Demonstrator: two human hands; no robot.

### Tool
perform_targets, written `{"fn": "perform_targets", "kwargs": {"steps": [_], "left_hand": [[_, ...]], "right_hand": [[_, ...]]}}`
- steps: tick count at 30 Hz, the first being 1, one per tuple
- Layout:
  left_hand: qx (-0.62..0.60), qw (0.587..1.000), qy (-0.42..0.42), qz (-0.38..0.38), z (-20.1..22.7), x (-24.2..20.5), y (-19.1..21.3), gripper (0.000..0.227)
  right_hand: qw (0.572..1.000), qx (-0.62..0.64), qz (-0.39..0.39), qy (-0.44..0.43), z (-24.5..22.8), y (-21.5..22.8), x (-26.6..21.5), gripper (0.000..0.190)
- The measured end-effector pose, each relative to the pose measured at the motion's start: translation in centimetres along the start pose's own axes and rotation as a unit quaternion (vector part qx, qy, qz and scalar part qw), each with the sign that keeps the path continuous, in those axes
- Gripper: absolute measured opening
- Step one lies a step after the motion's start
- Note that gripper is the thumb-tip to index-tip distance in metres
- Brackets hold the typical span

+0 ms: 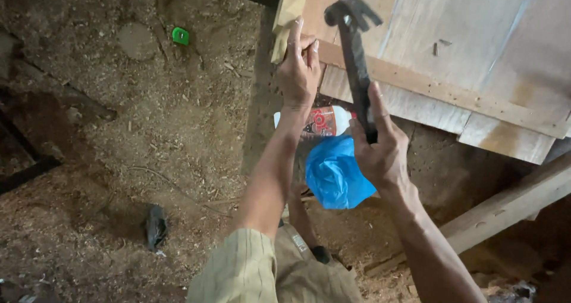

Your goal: The person is nailing thin wooden strips onto a larger wooden panel using a hammer and small nails.

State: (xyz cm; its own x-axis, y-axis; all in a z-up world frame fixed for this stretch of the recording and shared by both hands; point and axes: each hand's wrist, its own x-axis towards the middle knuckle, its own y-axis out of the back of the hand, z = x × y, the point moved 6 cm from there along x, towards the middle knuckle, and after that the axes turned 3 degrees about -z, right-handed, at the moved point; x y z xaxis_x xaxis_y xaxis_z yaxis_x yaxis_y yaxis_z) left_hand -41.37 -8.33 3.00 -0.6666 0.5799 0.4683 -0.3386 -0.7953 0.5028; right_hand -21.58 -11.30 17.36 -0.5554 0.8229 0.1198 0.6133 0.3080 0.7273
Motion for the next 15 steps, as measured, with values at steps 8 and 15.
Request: {"fn": "perform_targets", "kwargs": {"steps": [8,15], "left_hand": [[-0.011,0.999,0.008,-0.031,1.0,-0.3,1.1,0.052],[-0.127,0.991,0.033,-0.005,3.9,-3.2,11.8,0.052]], "right_hand": [[0.997,-0.023,-0.006,-0.067,1.5,0.7,0.0,0.069],[0.998,0.019,-0.042,-0.052,2.9,-3.3,0.5,0.066]]}}
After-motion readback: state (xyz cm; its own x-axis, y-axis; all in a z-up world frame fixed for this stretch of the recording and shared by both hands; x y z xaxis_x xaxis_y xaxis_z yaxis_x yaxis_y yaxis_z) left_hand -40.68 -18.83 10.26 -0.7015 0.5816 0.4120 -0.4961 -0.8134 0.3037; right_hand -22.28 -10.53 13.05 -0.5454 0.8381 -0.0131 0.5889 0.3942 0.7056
